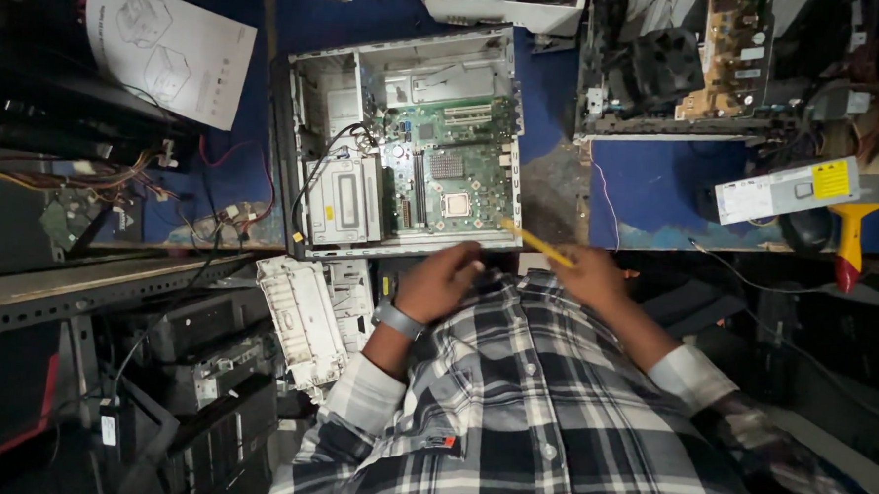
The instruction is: The person uses a screwdriver to remove screws from a computer case, then installs a power supply unit into the case and secures it with screws. The person handles the motherboard and power supply unit throughout the process.
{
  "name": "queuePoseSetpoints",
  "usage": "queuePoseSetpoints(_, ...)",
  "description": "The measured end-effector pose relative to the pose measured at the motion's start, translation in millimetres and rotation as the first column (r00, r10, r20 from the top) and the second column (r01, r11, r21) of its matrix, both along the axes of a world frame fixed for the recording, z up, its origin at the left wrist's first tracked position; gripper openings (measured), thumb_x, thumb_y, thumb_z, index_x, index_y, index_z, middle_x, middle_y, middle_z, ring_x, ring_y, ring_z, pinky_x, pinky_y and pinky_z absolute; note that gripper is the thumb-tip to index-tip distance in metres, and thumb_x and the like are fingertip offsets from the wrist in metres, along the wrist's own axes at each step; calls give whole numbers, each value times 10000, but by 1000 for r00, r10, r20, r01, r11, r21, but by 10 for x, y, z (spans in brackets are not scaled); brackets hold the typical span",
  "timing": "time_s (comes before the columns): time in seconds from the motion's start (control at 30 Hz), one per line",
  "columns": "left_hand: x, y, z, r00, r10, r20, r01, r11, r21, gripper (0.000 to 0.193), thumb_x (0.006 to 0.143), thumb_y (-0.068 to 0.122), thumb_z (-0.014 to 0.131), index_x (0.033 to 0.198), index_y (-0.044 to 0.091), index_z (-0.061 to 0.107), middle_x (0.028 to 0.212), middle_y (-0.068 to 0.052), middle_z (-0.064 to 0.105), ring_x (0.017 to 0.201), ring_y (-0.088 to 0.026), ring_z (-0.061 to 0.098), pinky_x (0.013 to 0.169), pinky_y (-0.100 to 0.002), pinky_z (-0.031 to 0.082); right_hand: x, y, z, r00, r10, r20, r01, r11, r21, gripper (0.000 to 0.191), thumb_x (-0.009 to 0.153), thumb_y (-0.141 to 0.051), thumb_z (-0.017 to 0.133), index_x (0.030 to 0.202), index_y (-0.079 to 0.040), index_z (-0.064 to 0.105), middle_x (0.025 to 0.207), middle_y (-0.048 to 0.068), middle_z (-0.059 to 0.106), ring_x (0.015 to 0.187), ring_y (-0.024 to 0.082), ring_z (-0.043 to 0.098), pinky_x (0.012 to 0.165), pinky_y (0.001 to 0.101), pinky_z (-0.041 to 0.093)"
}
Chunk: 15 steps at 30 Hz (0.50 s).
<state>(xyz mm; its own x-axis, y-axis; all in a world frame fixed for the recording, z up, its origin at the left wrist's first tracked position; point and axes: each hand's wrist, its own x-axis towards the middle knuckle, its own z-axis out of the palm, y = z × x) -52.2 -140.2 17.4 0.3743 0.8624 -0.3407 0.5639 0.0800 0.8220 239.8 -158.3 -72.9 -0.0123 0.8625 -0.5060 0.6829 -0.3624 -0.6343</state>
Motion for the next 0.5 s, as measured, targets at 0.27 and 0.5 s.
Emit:
queuePoseSetpoints(0.27, -276, -173, -148, 806, 140, -575, 145, 895, 422, 438, 818, 223, 721, 1217, 51, 669, 1236, -141, 673, 1091, -331, 655, 837, -452, 564, 285, 139, -114, 929, -125, 348, -7, 935, 354, 532, 785, -375, 828, 1249, -161, 683, 1000, 114, 736, 861, 371, 705, 702, 494, 560)
queuePoseSetpoints(0.5, -244, -221, -245, 805, 117, -582, 160, 902, 402, 544, 730, 247, 714, 1218, 11, 663, 1206, -158, 664, 1081, -336, 651, 834, -461, 559, 265, 282, -37, 947, -89, 309, -70, 882, 467, 614, 756, -357, 845, 1312, -161, 676, 1137, 129, 725, 986, 349, 699, 796, 465, 560)
